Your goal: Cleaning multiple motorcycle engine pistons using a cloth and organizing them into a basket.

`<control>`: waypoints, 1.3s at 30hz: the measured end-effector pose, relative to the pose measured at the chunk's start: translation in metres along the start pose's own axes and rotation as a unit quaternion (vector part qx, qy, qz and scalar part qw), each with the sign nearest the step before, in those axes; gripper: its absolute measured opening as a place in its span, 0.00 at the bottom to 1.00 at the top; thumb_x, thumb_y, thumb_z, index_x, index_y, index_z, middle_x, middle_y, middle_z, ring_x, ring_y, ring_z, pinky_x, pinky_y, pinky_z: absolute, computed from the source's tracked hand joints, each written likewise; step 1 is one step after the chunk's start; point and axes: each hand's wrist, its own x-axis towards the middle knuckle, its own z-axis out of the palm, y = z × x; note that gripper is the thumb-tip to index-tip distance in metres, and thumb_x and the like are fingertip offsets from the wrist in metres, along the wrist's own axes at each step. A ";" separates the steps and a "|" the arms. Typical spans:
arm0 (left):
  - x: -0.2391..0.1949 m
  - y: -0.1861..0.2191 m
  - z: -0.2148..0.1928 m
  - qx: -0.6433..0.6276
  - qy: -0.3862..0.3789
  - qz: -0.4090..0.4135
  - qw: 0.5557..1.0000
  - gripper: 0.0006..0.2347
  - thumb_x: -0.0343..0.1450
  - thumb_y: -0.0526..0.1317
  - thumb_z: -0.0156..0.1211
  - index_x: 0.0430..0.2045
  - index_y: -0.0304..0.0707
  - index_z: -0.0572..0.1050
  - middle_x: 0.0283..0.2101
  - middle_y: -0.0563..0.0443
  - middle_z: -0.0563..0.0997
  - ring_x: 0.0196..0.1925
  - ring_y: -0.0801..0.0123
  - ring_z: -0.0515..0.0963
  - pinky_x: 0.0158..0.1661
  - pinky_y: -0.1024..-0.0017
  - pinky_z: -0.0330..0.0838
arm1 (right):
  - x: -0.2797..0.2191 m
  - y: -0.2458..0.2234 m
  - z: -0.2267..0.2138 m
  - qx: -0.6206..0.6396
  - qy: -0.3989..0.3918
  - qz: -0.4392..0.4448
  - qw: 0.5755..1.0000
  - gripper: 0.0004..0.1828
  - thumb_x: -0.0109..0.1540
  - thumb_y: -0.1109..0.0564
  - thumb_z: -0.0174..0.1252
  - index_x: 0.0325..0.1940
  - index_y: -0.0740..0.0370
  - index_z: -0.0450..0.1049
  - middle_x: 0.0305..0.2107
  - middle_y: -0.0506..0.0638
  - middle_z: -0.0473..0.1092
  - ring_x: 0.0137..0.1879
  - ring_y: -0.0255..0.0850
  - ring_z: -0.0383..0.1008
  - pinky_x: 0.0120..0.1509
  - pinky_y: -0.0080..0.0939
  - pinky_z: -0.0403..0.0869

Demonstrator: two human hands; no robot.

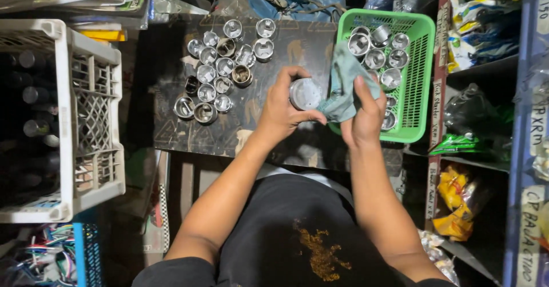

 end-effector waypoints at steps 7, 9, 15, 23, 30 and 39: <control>-0.005 0.000 -0.010 0.004 -0.035 0.002 0.999 0.39 0.46 0.59 0.81 0.46 0.41 0.68 0.46 0.42 0.82 0.52 0.50 0.82 0.55 0.58 0.73 | -0.015 0.006 -0.009 -0.175 -0.166 -0.065 0.968 0.17 0.60 0.48 0.68 0.40 0.63 0.74 0.58 0.63 0.72 0.65 0.45 0.72 0.71 0.47 0.68; -0.008 0.003 -0.008 0.048 -0.056 -0.002 0.997 0.40 0.44 0.60 0.81 0.44 0.38 0.69 0.43 0.39 0.82 0.49 0.44 0.83 0.51 0.54 0.75 | -0.019 0.012 -0.012 -0.326 -0.213 -0.074 0.918 0.31 0.59 0.55 0.68 0.64 0.63 0.71 0.55 0.57 0.70 0.62 0.44 0.69 0.71 0.46 0.65; -0.011 0.012 -0.004 0.070 -0.055 0.032 0.996 0.39 0.42 0.58 0.84 0.40 0.36 0.71 0.42 0.40 0.84 0.48 0.46 0.84 0.51 0.56 0.76 | -0.009 0.000 -0.028 -0.308 -0.202 0.005 0.930 0.12 0.57 0.57 0.73 0.40 0.62 0.80 0.25 0.44 0.72 0.30 0.27 0.66 0.34 0.28 0.65; -0.010 0.031 0.045 0.062 -0.039 0.049 0.996 0.37 0.48 0.54 0.84 0.43 0.37 0.68 0.43 0.35 0.82 0.48 0.38 0.82 0.48 0.48 0.75 | 0.004 -0.028 -0.026 -0.269 -0.220 -0.032 0.937 0.15 0.61 0.51 0.72 0.38 0.59 0.72 0.26 0.45 0.70 0.31 0.28 0.65 0.33 0.30 0.63; -0.020 0.035 0.096 0.008 -0.022 0.059 0.998 0.27 0.59 0.43 0.81 0.52 0.46 0.76 0.47 0.50 0.84 0.54 0.57 0.83 0.57 0.63 0.74 | 0.025 -0.059 -0.078 -0.093 -0.139 0.066 0.984 0.11 0.67 0.52 0.62 0.35 0.56 0.68 0.23 0.46 0.69 0.23 0.31 0.67 0.24 0.30 0.69; -0.029 0.030 0.121 0.105 0.006 0.078 0.991 0.20 0.52 0.46 0.80 0.32 0.45 0.78 0.26 0.47 0.81 0.33 0.49 0.84 0.36 0.63 0.76 | 0.006 -0.105 -0.078 -0.156 -0.331 0.089 0.926 0.29 0.59 0.59 0.62 0.64 0.63 0.68 0.45 0.50 0.75 0.45 0.30 0.72 0.49 0.32 0.72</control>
